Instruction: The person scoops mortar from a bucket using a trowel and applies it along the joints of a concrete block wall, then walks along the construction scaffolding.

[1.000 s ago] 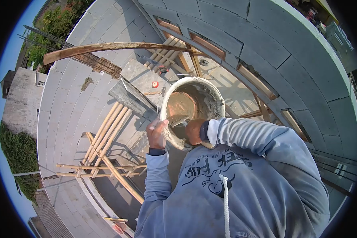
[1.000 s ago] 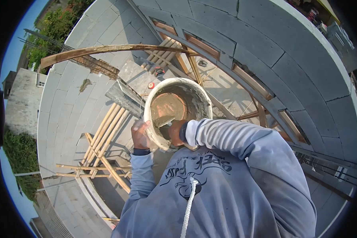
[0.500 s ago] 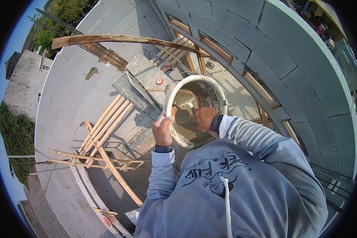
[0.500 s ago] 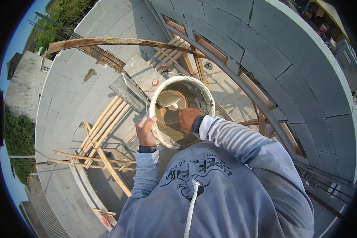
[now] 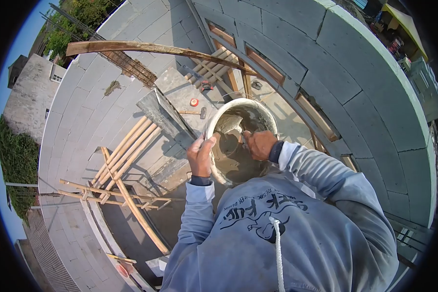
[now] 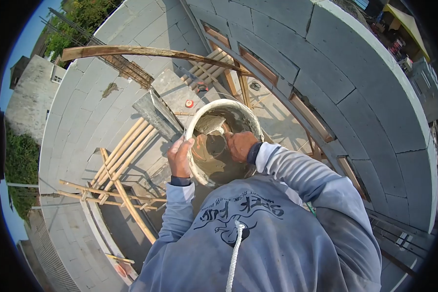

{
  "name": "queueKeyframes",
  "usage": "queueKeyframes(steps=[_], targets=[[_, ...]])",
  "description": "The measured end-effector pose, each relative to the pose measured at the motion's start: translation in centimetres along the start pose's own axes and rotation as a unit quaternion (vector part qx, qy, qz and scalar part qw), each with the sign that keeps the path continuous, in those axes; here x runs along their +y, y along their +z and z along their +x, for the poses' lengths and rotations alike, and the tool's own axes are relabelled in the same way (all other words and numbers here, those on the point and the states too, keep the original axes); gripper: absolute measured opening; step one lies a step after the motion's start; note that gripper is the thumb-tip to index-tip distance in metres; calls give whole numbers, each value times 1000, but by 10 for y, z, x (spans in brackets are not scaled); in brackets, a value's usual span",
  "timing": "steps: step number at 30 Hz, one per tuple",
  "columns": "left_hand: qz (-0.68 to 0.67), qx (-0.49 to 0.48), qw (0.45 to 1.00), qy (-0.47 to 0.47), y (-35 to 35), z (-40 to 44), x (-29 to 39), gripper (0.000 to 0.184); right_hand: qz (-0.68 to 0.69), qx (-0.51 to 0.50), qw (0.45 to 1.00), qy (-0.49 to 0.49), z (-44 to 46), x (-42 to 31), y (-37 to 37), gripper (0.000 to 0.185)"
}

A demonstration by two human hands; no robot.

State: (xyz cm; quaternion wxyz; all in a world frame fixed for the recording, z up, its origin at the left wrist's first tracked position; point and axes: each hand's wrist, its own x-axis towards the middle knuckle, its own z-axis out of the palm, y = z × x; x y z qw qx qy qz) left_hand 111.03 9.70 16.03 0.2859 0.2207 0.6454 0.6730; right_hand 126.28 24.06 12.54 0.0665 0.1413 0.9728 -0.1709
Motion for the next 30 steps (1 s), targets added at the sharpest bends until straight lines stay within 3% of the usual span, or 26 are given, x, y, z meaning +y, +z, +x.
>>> queueKeyframes(steps=[3, 7, 9, 12, 13, 16, 17, 20, 21, 24, 27, 29, 30], targets=[[20, -33, 999, -7, 4, 0, -3, 34, 22, 15, 998, 53, 11, 0, 15, 36], [-8, 11, 1000, -23, -1, 4, -15, 36, 25, -109, 994, 6, 1, 13, 63, 32], [79, -3, 997, 24, -5, 2, -10, 38, 53, -172, 984, 5, -3, 15, 70, 29], [93, 4, 995, 30, 4, 1, 7, 36, 53, -103, 993, -5, -3, 17, 50, 25], [81, 6, 996, 32, 8, 2, 8, 35, -24, -70, 994, -83, -2, 18, 40, 33], [90, -17, 995, 48, 13, 5, 4, 33, 17, 42, 998, 51, 5, 4, -6, 36], [98, -31, 993, 62, 14, 8, 3, 33, -3, 59, 998, 3, 11, 13, 0, 44], [52, -48, 997, 28, 15, 11, -4, 33, 24, 32, 997, 59, 5, 11, 19, 41], [39, -39, 998, 33, 15, 13, -8, 33, -24, 23, 999, 27, 4, 17, 42, 28], [25, -21, 999, 32, 10, 10, -14, 35, -143, -55, 968, -200, -4, 24, 89, 17], [45, -22, 998, 27, 8, 5, -5, 38, -59, -129, 967, -210, 12, 25, 98, 16], [56, -31, 997, 31, 7, 4, 1, 40, 12, -211, 969, -125, 13, 15, 94, 18], [45, -22, 998, 28, 6, 4, 1, 40, 51, -205, 974, -86, 7, 8, 76, 21]])
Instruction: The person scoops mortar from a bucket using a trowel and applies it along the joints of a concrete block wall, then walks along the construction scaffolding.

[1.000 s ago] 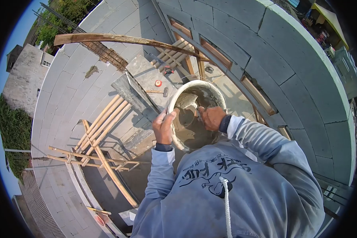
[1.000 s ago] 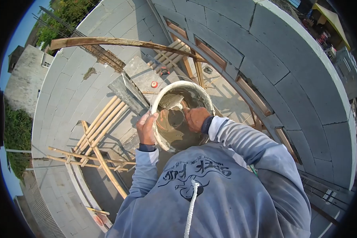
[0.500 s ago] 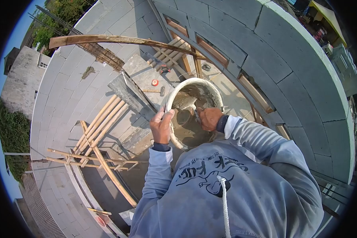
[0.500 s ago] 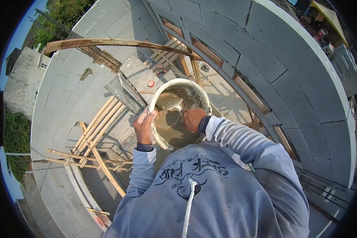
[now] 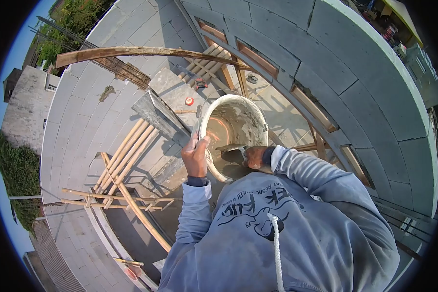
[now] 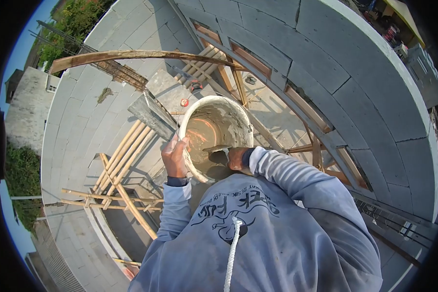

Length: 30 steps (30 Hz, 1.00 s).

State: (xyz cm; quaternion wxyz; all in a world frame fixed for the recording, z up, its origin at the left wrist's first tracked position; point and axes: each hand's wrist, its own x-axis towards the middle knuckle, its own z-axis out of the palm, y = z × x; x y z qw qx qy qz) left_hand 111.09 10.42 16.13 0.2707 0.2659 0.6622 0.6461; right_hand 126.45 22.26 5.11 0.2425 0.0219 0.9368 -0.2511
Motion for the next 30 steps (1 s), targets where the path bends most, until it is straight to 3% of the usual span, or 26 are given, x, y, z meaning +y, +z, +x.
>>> queueKeyframes(steps=[4, 5, 8, 10, 12, 13, 15, 17, 19, 22, 23, 24, 26, 29, 30], targets=[[-73, 25, 997, -7, -4, -2, -9, 42, 120, 98, 985, 77, -28, -20, -27, 36], [-98, 28, 995, -8, -5, -3, -10, 43, -61, 132, 985, -91, -8, 7, 2, 32], [-48, 25, 998, -22, -5, -6, -3, 43, 63, 234, 960, 139, -7, -8, -36, 28], [-52, 13, 999, 4, -4, -5, -10, 35, -101, 253, 959, 77, 10, -1, -32, 27], [-49, -18, 999, 6, -1, -7, -5, 31, -196, 216, 956, 11, 16, -1, -25, 28], [-1, -33, 999, 4, 2, -8, 10, 28, -212, 169, 962, -27, 14, -8, -22, 28], [-50, -28, 998, -23, 2, -6, 2, 27, -305, 51, 940, -143, 13, -12, -7, 22], [-58, -14, 998, -18, -4, -4, -8, 26, -102, 73, 990, -71, 8, -8, 14, 20], [-73, -20, 997, -21, -12, -5, -13, 26, -95, 10, 991, -89, 3, -8, 4, 23], [-117, -6, 993, -28, -11, -8, -13, 27, 14, -3, 1000, 25, -19, -10, -30, 26], [-118, 0, 993, -22, -6, -7, -8, 28, 31, 47, 997, 58, -23, -9, -31, 27], [-120, 6, 993, -15, -3, -6, -6, 29, -83, 105, 991, -1, -24, 0, -27, 22], [-104, 12, 994, -9, -1, -6, -10, 33, -299, 211, 923, -120, -21, 22, -17, 13], [-104, -20, 994, -6, -1, -2, -13, 37, -323, 250, 908, -92, -10, 34, -20, 17], [-109, -37, 993, -5, -2, 0, -13, 38, -297, 264, 908, -133, -5, 40, -13, 17]])
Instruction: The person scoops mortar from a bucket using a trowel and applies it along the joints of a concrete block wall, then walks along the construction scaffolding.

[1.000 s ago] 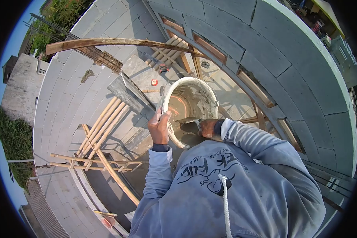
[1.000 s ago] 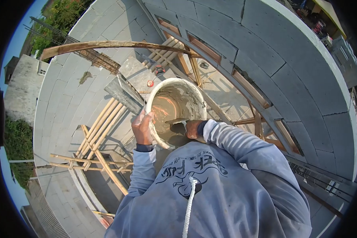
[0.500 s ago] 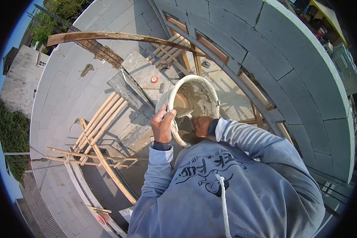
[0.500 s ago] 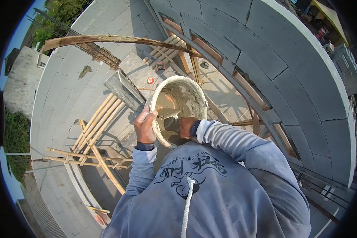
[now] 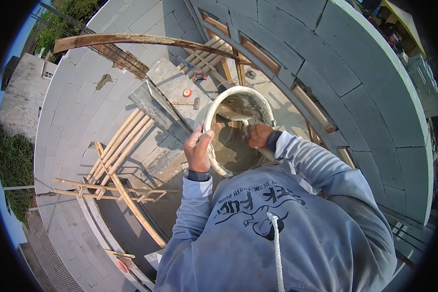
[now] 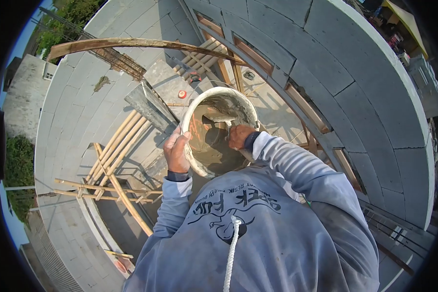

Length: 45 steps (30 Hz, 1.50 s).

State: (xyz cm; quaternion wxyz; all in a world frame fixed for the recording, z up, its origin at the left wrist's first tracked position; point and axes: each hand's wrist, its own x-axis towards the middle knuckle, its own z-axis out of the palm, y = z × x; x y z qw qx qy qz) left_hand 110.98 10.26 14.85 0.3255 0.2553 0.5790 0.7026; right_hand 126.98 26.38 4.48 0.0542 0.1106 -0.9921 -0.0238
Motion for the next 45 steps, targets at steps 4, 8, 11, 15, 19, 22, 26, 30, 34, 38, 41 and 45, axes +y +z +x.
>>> queueKeyframes(steps=[4, 8, 11, 15, 19, 22, 26, 30, 34, 38, 41, 45], targets=[[-39, -5, 999, -16, 8, 4, -3, 28, 185, -97, 978, -19, 5, -6, 18, 26], [-73, -15, 996, -46, 5, 10, -8, 24, 294, -176, 938, 51, 21, -19, -5, 26], [-91, -10, 994, -59, 6, 7, -7, 23, 420, -218, 872, 124, 27, -30, -5, 27], [-102, -10, 993, -54, -5, 9, -13, 27, 590, -162, 767, 193, 21, -36, 26, 31], [-117, 7, 991, -61, -8, 7, -6, 43, 745, -275, 490, 360, 37, -37, -60, 32], [-120, 36, 991, -44, -9, 8, 6, 33, 824, -244, 360, 364, 42, -38, -61, 35], [-120, 41, 992, -22, -21, 5, 25, 48, 933, -168, 188, 257, 45, -33, -51, 30], [-178, 12, 984, -5, -25, 8, 41, 54, 957, -136, 146, 209, 49, -32, -56, 37], [-159, 95, 982, 20, -31, 16, 25, 49, 969, -126, 123, 175, 31, -25, -82, 45], [-223, 131, 966, -14, -56, 24, -4, 47, 964, -16, 226, 139, -10, -28, -100, 47], [-204, 179, 962, -41, -72, 23, -17, 41, 952, 154, 210, 161, -52, -37, -125, 41], [-77, 208, 974, -47, -108, 15, -50, 29, 838, 399, 306, 210, -99, -22, -175, 39]])
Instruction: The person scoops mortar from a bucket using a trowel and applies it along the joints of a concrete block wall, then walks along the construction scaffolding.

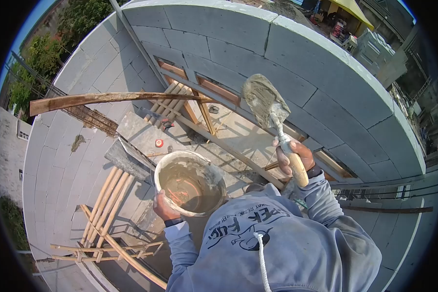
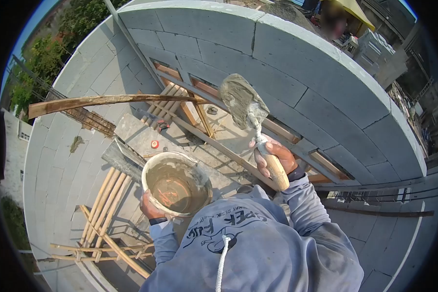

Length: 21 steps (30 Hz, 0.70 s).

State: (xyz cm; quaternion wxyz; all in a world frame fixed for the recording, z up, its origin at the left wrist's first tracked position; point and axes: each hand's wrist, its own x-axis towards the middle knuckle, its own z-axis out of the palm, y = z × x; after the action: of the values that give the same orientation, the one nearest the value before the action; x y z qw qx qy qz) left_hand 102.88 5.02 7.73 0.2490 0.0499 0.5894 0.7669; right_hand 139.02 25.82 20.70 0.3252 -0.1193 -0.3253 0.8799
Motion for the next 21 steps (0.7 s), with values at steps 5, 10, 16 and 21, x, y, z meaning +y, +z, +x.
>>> queueKeyframes(steps=[5, 10, 16, 21], targets=[[44, -10, 997, -59, -1, 4, -23, 29, -338, 302, 869, -198, -16, -89, 2, 34], [79, 4, 996, -44, 8, 10, -34, 31, -654, 498, 475, -315, -16, -146, -59, 30], [119, -141, 981, -55, 37, -9, -19, 39, -629, 697, 288, -189, -5, -181, -101, 37], [120, -151, 980, -51, 57, -17, -26, 36, -605, 735, 299, -71, -7, -180, -139, 35]])
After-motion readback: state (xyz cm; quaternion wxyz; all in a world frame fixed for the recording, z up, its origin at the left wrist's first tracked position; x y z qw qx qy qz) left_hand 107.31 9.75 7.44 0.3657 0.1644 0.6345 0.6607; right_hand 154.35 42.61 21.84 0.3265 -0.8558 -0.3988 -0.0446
